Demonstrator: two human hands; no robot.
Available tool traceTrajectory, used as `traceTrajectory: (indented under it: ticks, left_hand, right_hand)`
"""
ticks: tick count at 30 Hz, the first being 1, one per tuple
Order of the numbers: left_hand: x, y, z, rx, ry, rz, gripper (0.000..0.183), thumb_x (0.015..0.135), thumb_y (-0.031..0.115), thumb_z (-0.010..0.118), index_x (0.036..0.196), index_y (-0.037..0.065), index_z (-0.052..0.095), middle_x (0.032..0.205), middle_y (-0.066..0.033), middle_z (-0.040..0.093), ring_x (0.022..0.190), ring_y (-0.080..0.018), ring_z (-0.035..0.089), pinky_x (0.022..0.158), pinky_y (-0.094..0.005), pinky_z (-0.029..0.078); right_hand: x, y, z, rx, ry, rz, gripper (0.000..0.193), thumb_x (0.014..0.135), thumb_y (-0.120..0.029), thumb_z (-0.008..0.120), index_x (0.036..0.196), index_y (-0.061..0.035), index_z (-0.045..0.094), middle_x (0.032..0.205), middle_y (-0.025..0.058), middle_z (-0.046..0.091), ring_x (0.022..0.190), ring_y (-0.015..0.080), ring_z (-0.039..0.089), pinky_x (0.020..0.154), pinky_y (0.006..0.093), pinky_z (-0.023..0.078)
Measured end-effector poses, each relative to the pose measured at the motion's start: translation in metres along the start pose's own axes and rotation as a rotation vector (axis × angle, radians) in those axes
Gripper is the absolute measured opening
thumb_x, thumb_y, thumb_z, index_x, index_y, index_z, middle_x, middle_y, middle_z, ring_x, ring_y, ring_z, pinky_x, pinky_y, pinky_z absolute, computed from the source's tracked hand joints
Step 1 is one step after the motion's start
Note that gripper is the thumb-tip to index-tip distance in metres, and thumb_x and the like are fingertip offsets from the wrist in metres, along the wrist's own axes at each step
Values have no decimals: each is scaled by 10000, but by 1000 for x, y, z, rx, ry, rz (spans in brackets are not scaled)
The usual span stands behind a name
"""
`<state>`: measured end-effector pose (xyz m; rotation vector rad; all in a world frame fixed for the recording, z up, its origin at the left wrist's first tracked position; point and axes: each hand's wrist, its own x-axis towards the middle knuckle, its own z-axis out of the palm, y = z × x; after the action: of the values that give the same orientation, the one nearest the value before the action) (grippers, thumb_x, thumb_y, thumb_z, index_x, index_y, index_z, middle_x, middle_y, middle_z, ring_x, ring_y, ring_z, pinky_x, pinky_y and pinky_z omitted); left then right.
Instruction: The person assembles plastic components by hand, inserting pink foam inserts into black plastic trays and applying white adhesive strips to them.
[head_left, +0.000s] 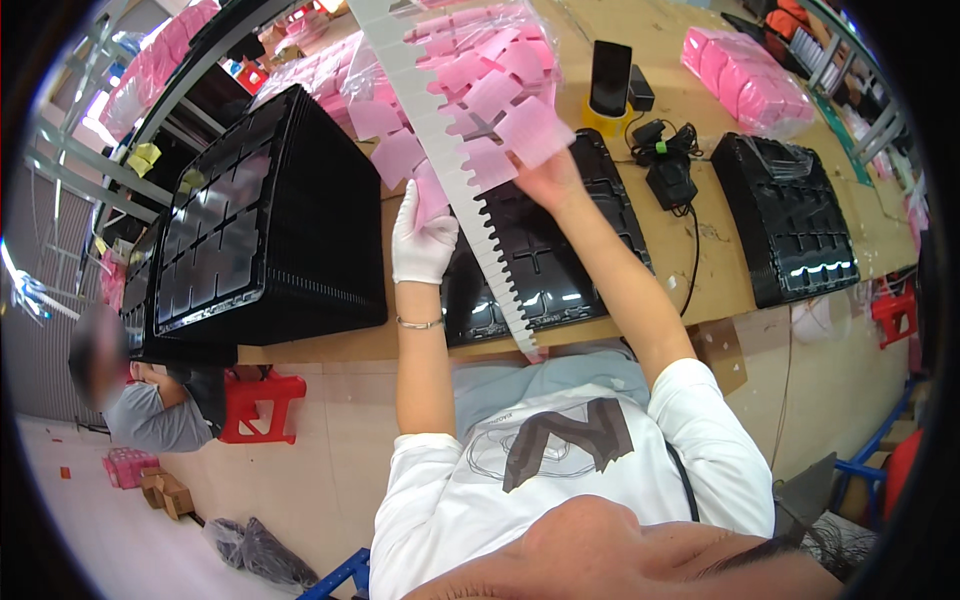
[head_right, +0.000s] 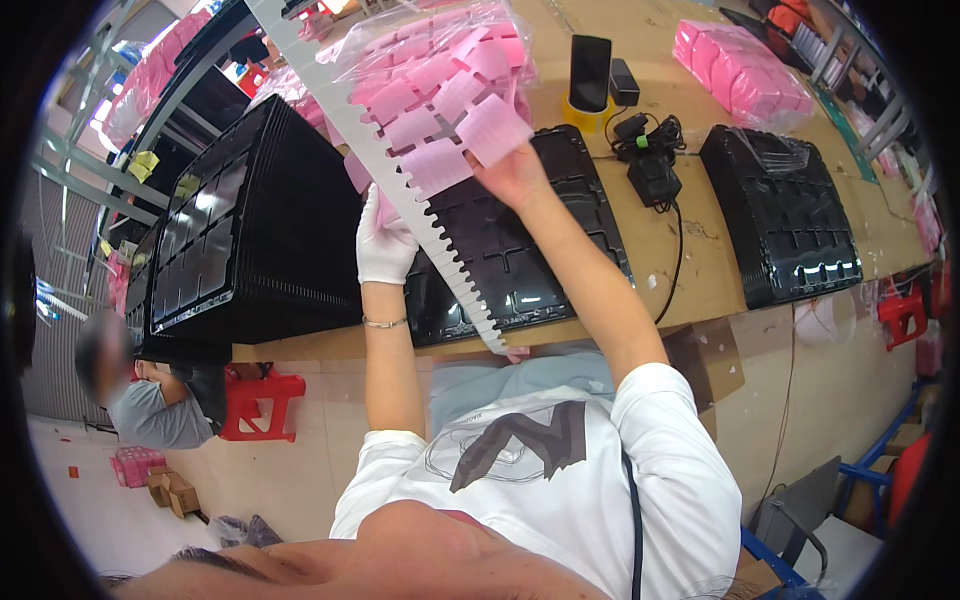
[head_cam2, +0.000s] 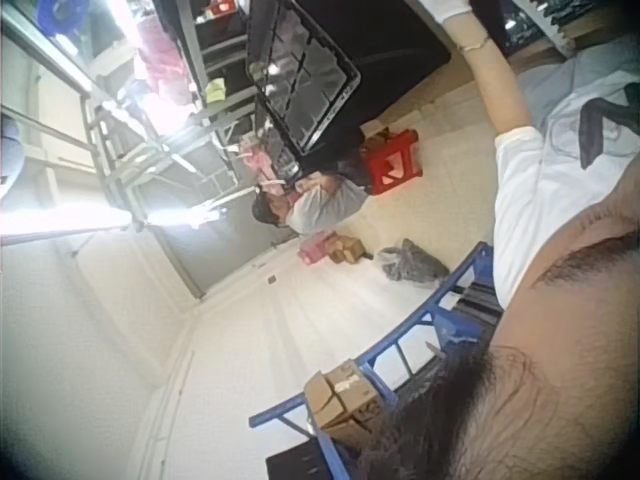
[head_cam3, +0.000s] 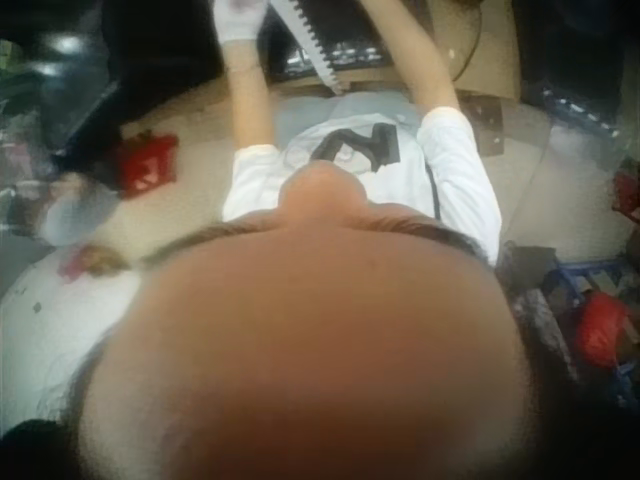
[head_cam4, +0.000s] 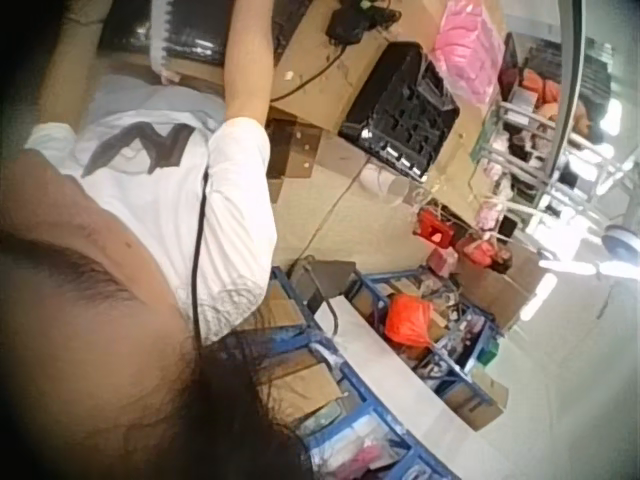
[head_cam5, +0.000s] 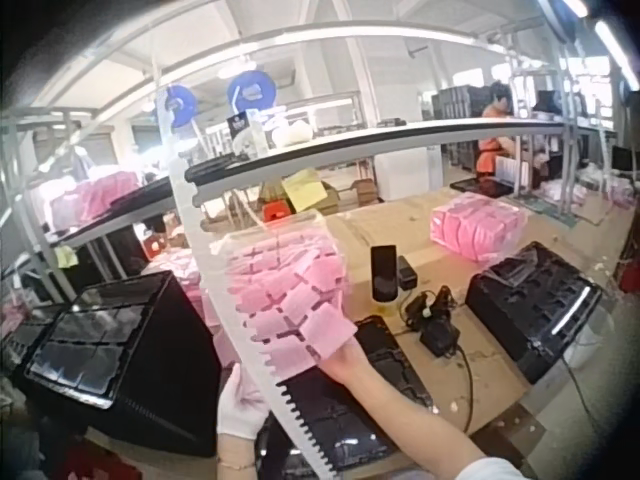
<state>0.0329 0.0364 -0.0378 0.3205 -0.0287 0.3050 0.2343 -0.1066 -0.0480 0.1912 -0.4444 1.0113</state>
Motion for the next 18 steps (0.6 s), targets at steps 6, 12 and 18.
traceTrajectory:
  ticks: [6,12,18]
  left_hand:
    - [-61,1,-3,1340,269,397,256,935,142,621,1165,32,629,1063,-86,670,919,-176,651,799,-265,519]
    - [-100,-19,-1,1550,551,-66,306,888,237,697,1113,35,647,875,-33,661,779,-108,612,699,-255,489]
    - [-117,-50,4,2211,637,129,507,842,338,716,1267,100,577,918,-70,673,828,-208,641,753,-365,518]
  right_hand:
    - [-118,-62,45,-1295,733,-76,173,864,-148,687,977,-31,629,846,16,632,768,94,586,695,244,465]
    - [-216,-42,72,-1808,774,78,139,823,-69,707,905,-28,602,738,-26,574,670,61,513,604,234,427]
    - [-232,-18,72,-2235,792,-171,210,794,-60,704,979,-13,615,816,77,604,691,168,566,650,289,475]
